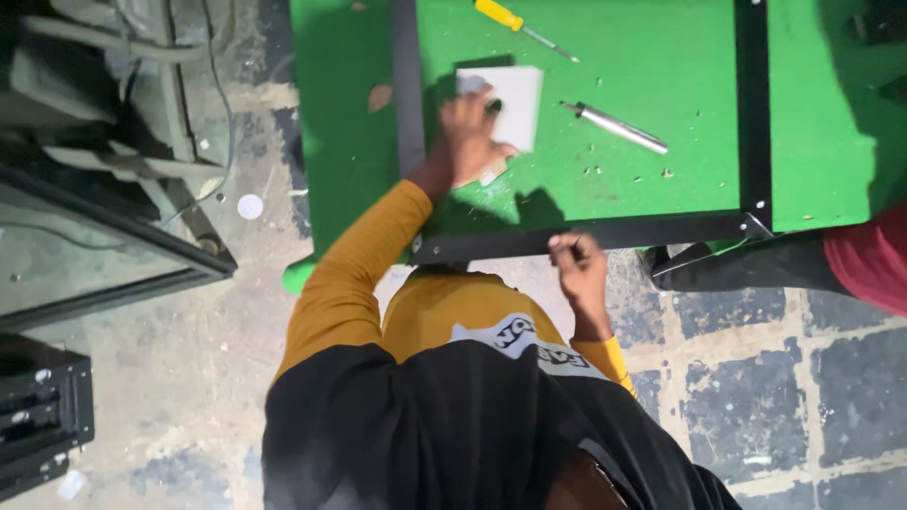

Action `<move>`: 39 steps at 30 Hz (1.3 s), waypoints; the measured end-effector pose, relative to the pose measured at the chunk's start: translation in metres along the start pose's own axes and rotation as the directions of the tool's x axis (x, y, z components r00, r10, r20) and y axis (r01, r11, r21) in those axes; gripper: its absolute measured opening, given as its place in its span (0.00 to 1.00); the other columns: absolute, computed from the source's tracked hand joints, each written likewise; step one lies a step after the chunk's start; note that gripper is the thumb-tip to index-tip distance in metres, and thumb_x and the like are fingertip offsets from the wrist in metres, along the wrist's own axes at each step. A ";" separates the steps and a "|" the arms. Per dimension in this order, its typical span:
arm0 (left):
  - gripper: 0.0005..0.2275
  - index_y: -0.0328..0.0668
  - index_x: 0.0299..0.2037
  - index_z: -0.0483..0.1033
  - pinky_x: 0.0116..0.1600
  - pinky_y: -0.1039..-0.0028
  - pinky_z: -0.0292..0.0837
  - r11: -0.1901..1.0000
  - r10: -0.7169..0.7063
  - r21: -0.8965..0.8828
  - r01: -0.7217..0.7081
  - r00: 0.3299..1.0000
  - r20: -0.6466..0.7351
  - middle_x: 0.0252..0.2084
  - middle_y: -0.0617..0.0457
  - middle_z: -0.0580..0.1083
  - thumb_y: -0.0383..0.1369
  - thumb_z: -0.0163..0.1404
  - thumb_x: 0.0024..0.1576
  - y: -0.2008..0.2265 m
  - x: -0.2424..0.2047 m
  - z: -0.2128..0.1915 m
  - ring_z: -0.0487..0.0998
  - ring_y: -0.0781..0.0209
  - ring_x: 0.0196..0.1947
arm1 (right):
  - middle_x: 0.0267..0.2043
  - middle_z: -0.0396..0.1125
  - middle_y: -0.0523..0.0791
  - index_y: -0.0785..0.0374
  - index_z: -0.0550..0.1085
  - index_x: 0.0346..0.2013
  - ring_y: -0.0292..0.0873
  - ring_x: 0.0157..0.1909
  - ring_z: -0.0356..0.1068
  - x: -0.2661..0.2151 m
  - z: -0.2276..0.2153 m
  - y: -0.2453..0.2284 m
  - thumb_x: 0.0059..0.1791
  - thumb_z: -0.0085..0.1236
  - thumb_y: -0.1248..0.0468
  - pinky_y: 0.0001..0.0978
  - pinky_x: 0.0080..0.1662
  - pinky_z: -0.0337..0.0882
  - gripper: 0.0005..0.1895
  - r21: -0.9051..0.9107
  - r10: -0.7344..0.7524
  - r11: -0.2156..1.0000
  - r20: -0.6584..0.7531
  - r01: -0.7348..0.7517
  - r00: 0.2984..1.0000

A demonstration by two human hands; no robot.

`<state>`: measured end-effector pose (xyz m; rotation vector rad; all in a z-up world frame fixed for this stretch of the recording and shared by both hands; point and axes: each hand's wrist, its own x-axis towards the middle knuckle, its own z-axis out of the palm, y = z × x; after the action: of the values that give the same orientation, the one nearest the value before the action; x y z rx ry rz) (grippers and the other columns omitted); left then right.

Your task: The person assembles a black metal frame on a green table by positioning small white plates with holes over the frame corners and inserting and tightening screws using a screwdriver and a small metal pipe as a spacer or alignment tool.

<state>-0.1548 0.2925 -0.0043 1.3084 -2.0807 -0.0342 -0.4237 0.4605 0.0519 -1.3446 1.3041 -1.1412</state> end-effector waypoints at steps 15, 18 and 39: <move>0.34 0.39 0.57 0.79 0.51 0.53 0.58 0.982 -0.008 -0.186 0.017 0.999 0.049 0.65 0.41 0.66 0.62 0.49 0.55 0.158 -0.189 -0.095 0.69 0.46 0.47 | 0.43 0.72 0.47 0.62 0.68 0.44 0.42 0.36 0.75 -0.133 0.011 0.018 0.55 0.50 0.67 0.36 0.32 0.76 0.04 0.414 0.193 0.905 -0.188 -0.100 0.963; 0.36 0.38 0.58 0.75 0.60 0.47 0.62 0.995 -0.052 -0.087 0.056 0.998 0.042 0.67 0.36 0.62 0.61 0.57 0.51 0.123 -0.213 -0.116 0.69 0.39 0.57 | 0.42 0.71 0.48 0.65 0.71 0.48 0.41 0.34 0.74 -0.155 0.001 0.018 0.56 0.50 0.67 0.36 0.30 0.75 0.07 0.407 0.235 0.910 -0.335 -0.085 0.912; 0.56 0.47 0.76 0.43 0.41 0.49 0.79 0.974 -0.053 -0.133 0.186 0.749 0.661 0.77 0.32 0.41 0.51 0.68 0.40 0.013 -0.139 -0.122 0.78 0.34 0.46 | 0.50 0.73 0.50 0.67 0.74 0.58 0.45 0.48 0.74 0.081 0.121 -0.024 0.55 0.63 0.64 0.35 0.54 0.72 0.18 -0.389 0.241 0.894 -0.001 -0.222 0.971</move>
<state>-0.0607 0.4498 0.0223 1.4385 -2.4671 -0.8511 -0.2989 0.3811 0.0591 -1.4353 1.6665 -0.7043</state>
